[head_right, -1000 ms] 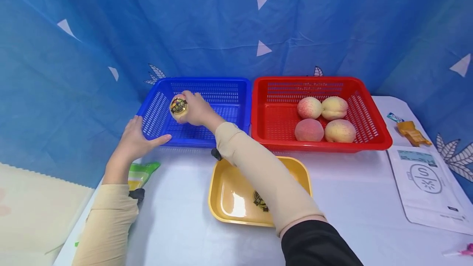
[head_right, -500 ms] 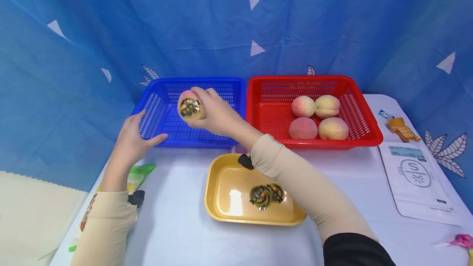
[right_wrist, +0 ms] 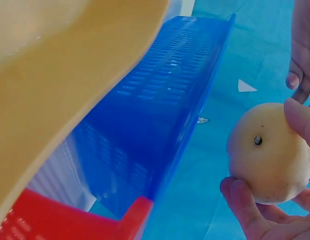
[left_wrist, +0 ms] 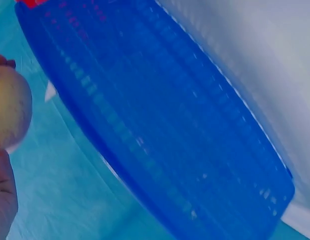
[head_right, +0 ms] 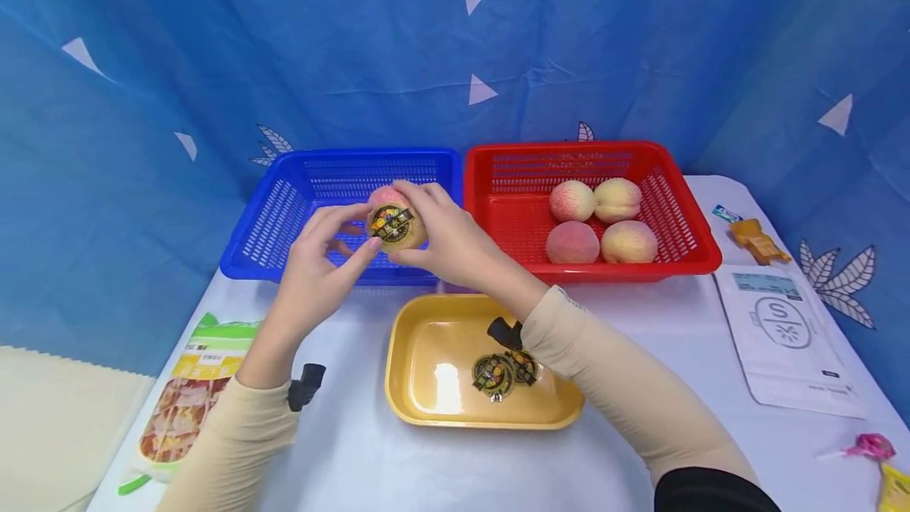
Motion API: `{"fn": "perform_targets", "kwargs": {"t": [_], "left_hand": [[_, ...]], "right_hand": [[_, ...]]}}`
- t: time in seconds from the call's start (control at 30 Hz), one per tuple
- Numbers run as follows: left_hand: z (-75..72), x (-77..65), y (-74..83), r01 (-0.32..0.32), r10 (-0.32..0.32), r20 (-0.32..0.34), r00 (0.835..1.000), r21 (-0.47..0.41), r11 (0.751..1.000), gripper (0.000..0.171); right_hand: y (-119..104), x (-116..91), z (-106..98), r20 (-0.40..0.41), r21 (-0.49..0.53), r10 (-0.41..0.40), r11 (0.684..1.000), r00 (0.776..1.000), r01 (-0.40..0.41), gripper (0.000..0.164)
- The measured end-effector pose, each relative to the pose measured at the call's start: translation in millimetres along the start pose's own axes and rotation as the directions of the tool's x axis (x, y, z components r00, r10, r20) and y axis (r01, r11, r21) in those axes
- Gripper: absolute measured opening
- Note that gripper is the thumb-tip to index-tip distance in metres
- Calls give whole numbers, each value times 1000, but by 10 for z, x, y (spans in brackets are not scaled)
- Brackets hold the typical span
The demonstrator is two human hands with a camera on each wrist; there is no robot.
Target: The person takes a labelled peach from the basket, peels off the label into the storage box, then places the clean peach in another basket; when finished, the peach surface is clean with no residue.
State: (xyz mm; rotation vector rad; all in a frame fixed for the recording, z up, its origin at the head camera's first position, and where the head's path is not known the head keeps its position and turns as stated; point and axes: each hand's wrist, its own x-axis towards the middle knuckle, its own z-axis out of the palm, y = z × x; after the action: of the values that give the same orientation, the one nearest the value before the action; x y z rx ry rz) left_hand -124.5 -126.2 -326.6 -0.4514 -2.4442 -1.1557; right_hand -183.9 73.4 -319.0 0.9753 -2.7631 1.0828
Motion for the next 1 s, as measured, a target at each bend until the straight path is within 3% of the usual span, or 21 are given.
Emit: {"fn": "perform_targets", "kwargs": {"t": [0.27, 0.4, 0.53, 0.63, 0.8, 1.0], "left_hand": [[219, 29, 59, -25, 24, -39, 999, -30, 999, 34], [271, 53, 80, 37, -40, -33, 999, -95, 995, 30], [301, 81, 115, 136, -138, 1, 990, -182, 974, 26], [320, 93, 147, 178, -177, 22, 984, -223, 958, 24], [371, 107, 181, 205, -203, 37, 978, -296, 933, 20], [435, 104, 239, 194, -192, 41, 981, -364, 911, 17]], "right_hand": [[87, -89, -27, -12, -26, 13, 1000, 1000, -14, 90], [127, -117, -35, -20, -43, 17, 999, 1000, -17, 89], [157, -145, -46, -19, -53, 32, 998, 999, -33, 89], [170, -169, -52, -22, -63, 36, 997, 999, -37, 88], [196, -222, -57, -42, -83, 16, 996, 999, -19, 87], [232, -314, -111, -72, -123, 5, 992, 997, -14, 88]]}}
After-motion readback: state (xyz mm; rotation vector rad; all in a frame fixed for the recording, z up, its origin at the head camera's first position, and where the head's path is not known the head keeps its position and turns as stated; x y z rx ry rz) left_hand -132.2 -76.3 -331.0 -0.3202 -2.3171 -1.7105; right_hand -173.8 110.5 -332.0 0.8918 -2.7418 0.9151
